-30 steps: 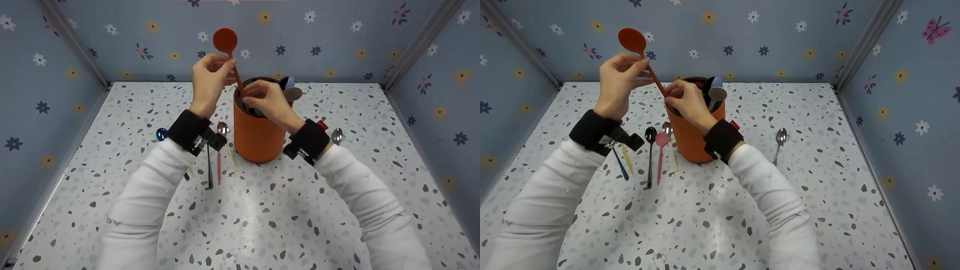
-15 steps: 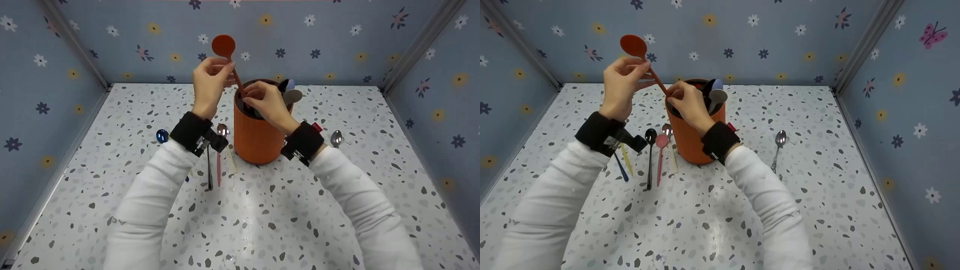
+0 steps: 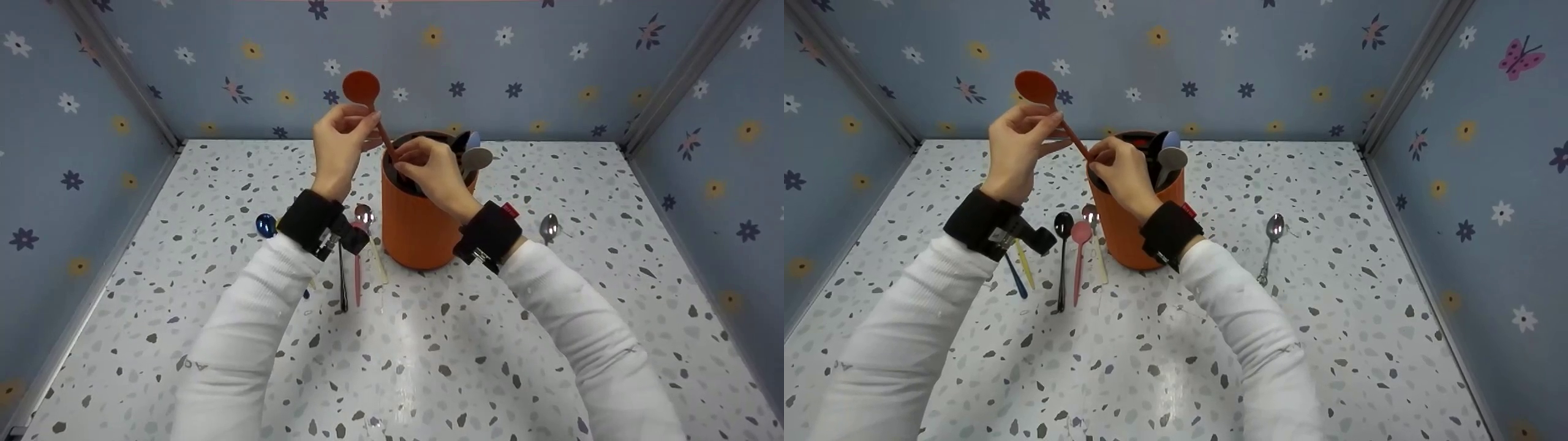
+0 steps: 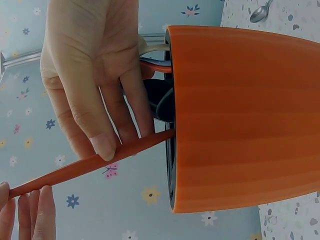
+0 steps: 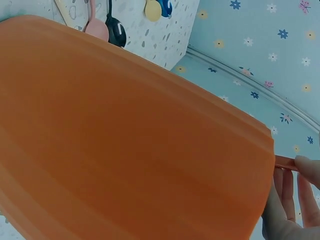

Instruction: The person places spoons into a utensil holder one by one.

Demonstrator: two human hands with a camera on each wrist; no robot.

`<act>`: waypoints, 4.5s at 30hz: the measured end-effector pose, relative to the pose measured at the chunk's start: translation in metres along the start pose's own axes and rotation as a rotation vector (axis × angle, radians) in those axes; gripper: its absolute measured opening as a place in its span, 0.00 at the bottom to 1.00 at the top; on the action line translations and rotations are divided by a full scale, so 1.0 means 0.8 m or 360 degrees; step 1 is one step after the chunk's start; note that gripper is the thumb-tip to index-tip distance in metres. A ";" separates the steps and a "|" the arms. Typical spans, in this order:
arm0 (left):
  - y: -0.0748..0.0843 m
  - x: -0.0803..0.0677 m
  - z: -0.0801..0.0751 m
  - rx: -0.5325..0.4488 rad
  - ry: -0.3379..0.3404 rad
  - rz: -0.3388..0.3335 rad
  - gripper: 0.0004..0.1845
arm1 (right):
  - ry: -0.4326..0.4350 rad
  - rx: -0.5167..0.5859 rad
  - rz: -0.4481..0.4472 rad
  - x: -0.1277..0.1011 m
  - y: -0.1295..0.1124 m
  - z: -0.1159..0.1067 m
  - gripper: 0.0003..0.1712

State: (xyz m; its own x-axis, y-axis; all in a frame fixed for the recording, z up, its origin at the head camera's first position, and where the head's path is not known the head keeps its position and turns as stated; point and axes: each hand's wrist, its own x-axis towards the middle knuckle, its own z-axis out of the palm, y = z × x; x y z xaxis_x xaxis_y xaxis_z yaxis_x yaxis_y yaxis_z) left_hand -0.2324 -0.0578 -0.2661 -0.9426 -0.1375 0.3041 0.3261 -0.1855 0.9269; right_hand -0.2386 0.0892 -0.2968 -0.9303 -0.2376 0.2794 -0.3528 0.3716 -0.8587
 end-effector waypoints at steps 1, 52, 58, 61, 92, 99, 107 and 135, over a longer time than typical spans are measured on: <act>-0.001 0.000 -0.001 -0.0004 -0.0001 -0.0006 0.07 | 0.0005 -0.0001 -0.0005 0.000 0.000 0.001 0.10; -0.110 -0.022 -0.096 0.0246 0.0258 -0.0560 0.11 | -0.0403 0.0009 -0.0132 -0.074 0.053 0.038 0.06; -0.121 -0.026 -0.106 0.0273 0.0240 -0.0646 0.10 | -0.0426 0.0018 -0.0043 -0.082 0.068 0.036 0.08; -0.128 -0.028 -0.112 0.0284 0.0218 -0.0697 0.12 | -0.0439 0.0030 -0.0001 -0.089 0.062 0.033 0.08; -0.214 -0.052 -0.151 0.0927 0.0049 -0.1015 0.15 | -0.0565 0.0247 0.0367 -0.125 0.101 0.020 0.12; -0.302 -0.035 -0.183 0.1021 -0.0038 -0.0858 0.13 | -0.0559 0.0268 0.0422 -0.129 0.109 0.021 0.12; -0.351 -0.021 -0.191 0.1261 -0.0078 -0.0844 0.18 | -0.0549 0.0344 0.0432 -0.132 0.115 0.020 0.12; -0.221 -0.067 -0.136 0.1045 -0.0105 -0.0992 0.10 | -0.0573 0.0411 0.0609 -0.139 0.151 0.022 0.15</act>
State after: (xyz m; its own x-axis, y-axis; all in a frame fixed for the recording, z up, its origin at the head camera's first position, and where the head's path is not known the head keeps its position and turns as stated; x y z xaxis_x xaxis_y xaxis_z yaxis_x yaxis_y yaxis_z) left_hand -0.2320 -0.1234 -0.4705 -0.9434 -0.1382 -0.3014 -0.3316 0.3871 0.8603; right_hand -0.1756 0.1446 -0.4391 -0.8781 -0.4366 -0.1959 0.0793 0.2709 -0.9593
